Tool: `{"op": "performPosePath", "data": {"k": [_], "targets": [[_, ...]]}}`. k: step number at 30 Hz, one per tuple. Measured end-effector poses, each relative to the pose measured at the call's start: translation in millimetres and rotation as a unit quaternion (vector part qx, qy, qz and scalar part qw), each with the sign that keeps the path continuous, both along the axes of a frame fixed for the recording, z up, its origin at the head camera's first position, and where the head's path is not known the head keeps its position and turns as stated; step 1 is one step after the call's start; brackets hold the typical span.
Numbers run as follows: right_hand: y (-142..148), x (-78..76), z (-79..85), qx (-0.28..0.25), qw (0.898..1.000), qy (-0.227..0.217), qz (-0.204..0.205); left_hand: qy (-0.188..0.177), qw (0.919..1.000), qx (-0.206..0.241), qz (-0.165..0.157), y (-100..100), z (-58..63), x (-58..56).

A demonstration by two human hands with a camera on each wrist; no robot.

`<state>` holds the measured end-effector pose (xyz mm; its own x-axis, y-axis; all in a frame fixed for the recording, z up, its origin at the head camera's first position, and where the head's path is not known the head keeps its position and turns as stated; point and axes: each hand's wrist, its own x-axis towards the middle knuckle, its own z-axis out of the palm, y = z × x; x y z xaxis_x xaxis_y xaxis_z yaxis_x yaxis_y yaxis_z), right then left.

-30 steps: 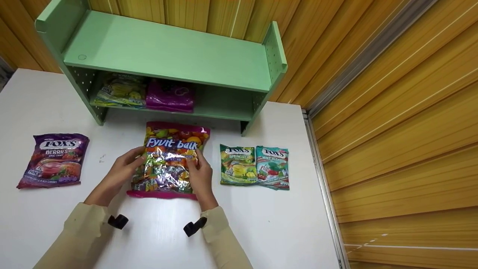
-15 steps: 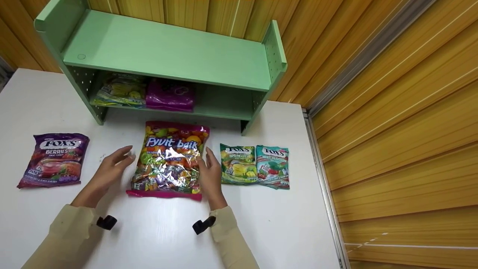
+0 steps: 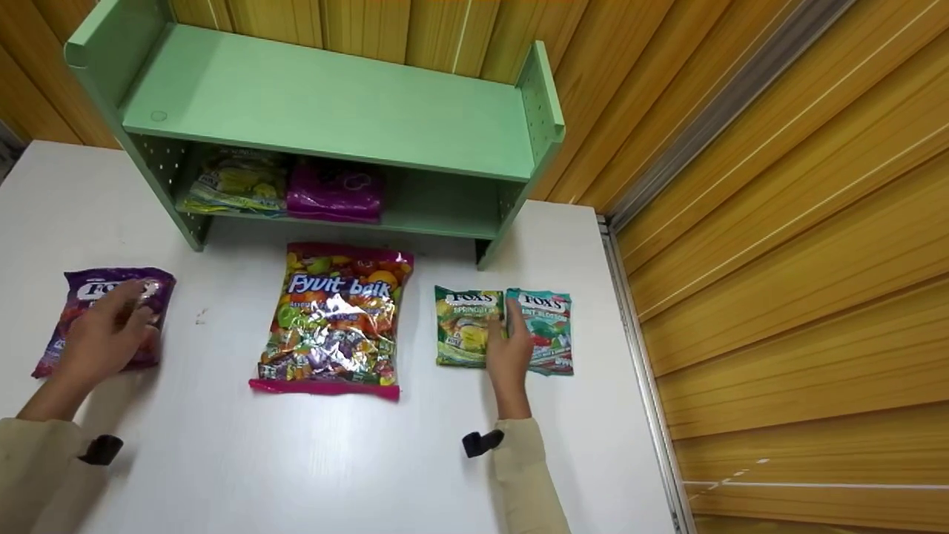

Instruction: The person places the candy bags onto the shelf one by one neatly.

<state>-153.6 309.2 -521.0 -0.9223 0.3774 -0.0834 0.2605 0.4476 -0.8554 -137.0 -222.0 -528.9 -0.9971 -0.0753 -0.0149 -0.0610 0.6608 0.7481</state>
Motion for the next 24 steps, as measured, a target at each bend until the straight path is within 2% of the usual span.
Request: {"op": "performPosePath", "data": {"k": [4, 9, 16, 20, 24], "targets": [[34, 1.4, -2.3, 0.077, 0.997, -0.008, -0.014, -0.008, 0.9982, -0.058, 0.012, -21, -5.6, 4.5], [62, -0.2, -5.6, 0.117, 0.993, -0.030, 0.013, -0.021, 0.9943, -0.103, 0.017, -32, -14.6, 6.2], [79, -7.9, -16.9, 0.176, 0.977, -0.112, 0.052, -0.068, 0.9917, -0.109, 0.003, -40, -21.6, 7.9], [79, -9.8, -24.8, 0.179, 0.972, -0.138, 0.057, -0.078, 0.9910, -0.109, 0.000, -41, -23.5, 7.8], [77, -10.0, -32.0, 0.198, 0.963, -0.172, 0.062, -0.078, 0.9911, -0.108, 0.002, -40, -25.5, 7.6]]}}
